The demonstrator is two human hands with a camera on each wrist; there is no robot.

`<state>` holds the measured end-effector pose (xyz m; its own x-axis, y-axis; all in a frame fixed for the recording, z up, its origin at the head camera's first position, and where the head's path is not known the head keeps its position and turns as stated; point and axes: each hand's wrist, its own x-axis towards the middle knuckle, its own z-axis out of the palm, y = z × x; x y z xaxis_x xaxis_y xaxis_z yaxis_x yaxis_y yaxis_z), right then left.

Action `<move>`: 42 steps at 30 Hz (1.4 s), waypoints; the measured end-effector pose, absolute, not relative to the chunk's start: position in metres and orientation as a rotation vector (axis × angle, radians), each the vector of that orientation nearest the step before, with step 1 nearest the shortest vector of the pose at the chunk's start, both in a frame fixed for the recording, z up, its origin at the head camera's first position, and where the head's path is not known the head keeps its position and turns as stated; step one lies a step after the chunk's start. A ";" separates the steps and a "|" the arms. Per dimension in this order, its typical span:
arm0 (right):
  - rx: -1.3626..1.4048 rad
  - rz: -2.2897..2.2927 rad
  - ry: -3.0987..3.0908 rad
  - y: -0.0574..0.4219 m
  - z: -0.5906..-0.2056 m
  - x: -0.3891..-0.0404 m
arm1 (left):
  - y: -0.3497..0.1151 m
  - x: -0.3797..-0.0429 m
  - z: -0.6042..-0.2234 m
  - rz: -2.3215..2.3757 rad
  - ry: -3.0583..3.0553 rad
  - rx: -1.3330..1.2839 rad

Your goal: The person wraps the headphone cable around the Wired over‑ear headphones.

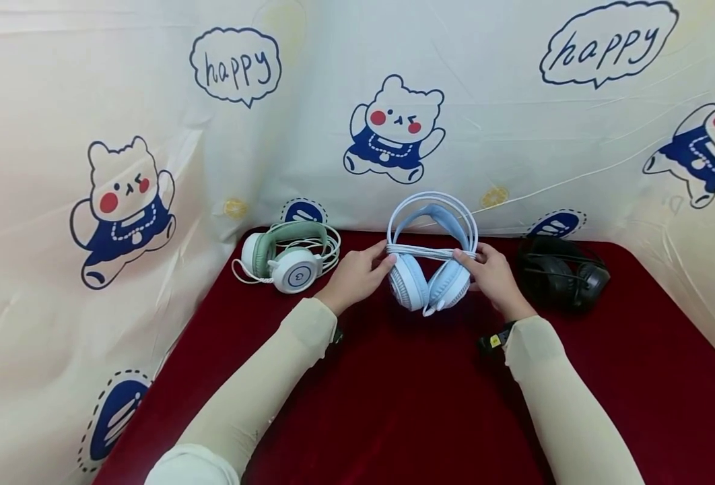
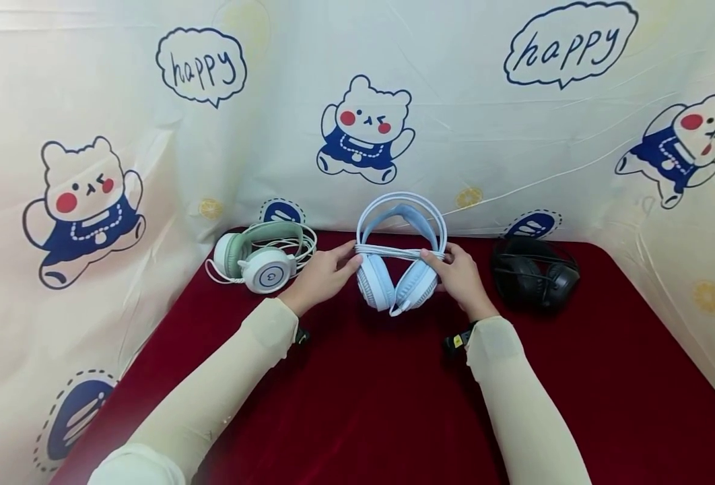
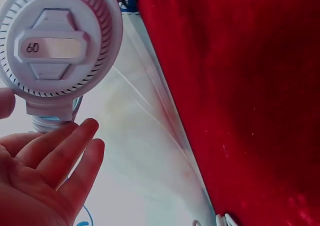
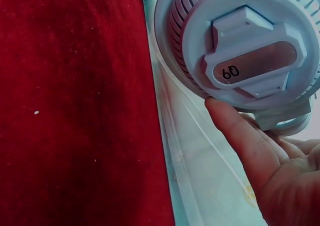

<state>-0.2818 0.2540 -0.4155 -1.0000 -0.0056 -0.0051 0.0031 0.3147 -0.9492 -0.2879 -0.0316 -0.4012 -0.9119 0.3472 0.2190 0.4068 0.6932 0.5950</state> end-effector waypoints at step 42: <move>0.131 -1.479 2.421 0.266 -0.442 -0.309 | -0.010 -0.322 -0.446 -0.812 -3.077 -0.515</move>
<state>-0.3090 0.2657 -0.4423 -0.9506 -0.0777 -0.3007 0.2320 0.4659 -0.8539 -0.3216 -0.0097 -0.4463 -0.9456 0.3253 0.0018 0.2838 0.8223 0.4932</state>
